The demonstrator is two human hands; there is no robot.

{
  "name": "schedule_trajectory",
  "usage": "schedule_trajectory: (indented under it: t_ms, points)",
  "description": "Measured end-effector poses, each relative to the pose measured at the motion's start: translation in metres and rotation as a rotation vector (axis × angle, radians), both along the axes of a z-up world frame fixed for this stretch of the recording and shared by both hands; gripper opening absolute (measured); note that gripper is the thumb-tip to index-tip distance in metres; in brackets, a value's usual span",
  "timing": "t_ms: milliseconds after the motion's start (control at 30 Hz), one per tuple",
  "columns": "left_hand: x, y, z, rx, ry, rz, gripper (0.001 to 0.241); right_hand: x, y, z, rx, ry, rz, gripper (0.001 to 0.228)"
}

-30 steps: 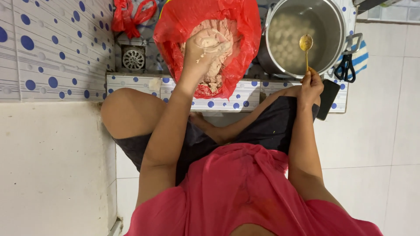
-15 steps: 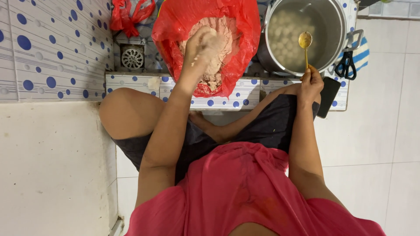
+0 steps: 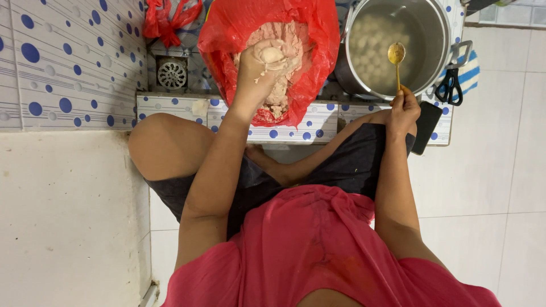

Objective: A person is sitting on the floor, forming meatballs by squeezing meat paste through their hand and using a spoon to drop them into a pot of water.

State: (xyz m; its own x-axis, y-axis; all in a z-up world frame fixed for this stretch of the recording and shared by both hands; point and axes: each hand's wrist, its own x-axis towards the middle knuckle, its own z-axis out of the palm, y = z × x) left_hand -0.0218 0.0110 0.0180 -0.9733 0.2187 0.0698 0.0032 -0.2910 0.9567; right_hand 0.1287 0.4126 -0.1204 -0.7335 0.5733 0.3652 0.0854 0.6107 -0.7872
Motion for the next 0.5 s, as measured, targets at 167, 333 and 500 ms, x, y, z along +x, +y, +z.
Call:
schedule_trajectory:
  t_ms: [167,333,500]
  points:
    - [0.002,-0.001,-0.002,-0.236,-0.090,0.055,0.024,0.000,-0.001,0.001,0.007,0.011,0.003,0.023]
    - [0.005,-0.005,0.025,-0.239,-0.063,-0.009,0.024,0.000,-0.003,0.003,0.008,0.007,0.000,0.023]
    - [0.010,-0.004,0.039,-0.116,-0.053,-0.104,0.042,0.000,-0.002,0.002,-0.014,-0.012,-0.009,0.024]
